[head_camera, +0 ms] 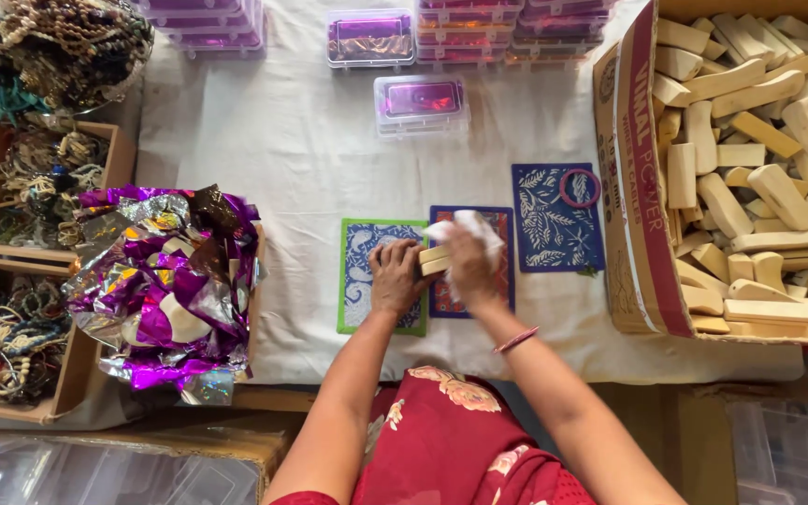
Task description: The person wipes small wooden blocks with a white cloth on a table covered with a white cloth. They then wrap a wooden block in a purple foil sheet and place it into a clear plastic container. The person continues to wipe additional wooden blocks with the cloth.
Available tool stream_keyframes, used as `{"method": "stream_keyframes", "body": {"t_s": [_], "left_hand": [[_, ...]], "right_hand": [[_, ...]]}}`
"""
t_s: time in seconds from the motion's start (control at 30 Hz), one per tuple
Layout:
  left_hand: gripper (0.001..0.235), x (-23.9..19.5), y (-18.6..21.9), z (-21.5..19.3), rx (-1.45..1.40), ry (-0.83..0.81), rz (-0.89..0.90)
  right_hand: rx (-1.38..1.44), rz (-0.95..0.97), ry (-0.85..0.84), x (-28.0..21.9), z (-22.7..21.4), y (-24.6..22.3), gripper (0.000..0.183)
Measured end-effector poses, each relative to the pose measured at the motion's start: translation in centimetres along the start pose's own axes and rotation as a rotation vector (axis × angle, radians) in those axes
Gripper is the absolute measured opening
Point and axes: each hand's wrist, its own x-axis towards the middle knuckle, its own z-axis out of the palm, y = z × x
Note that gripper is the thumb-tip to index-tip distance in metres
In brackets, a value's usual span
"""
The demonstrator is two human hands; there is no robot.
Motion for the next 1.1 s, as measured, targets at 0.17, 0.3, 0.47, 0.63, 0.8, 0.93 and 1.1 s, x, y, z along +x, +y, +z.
{"method": "stream_keyframes", "body": {"t_s": [0.17, 0.3, 0.47, 0.63, 0.8, 0.93, 1.1], "left_hand": [[0.054, -0.8, -2.2, 3.3, 0.181, 0.029, 0.048], [0.057, -0.3, 0.0, 0.2, 0.077, 0.018, 0.019], [0.062, -0.4, -0.5, 0.7, 0.047, 0.052, 0.038], [0.064, -1.1, -2.1, 3.2, 0.139, 0.056, 0.052], [0.066, -0.9, -0.4, 1.0, 0.056, 0.022, 0.017], [0.060, -0.7, -0.3, 0.5, 0.017, 0.036, 0.014], [0.063, -0.9, -1.3, 1.9, 0.055, 0.010, 0.011]], "right_hand": [[0.289, -0.003, -0.032, 0.0, -1.3, -5.3, 0.034], [-0.021, -0.056, -0.135, 1.2, -2.4, 0.7, 0.027], [0.100, 0.149, -0.199, 1.1, -1.4, 1.5, 0.023], [0.204, -0.129, -0.019, 0.7, -3.5, -4.4, 0.041], [0.182, -0.137, -0.061, 0.5, -4.3, 1.3, 0.043], [0.354, 0.063, -0.045, -0.1, -1.5, 3.2, 0.033], [0.121, -0.206, -0.046, 0.0, -4.5, -3.0, 0.048]]}}
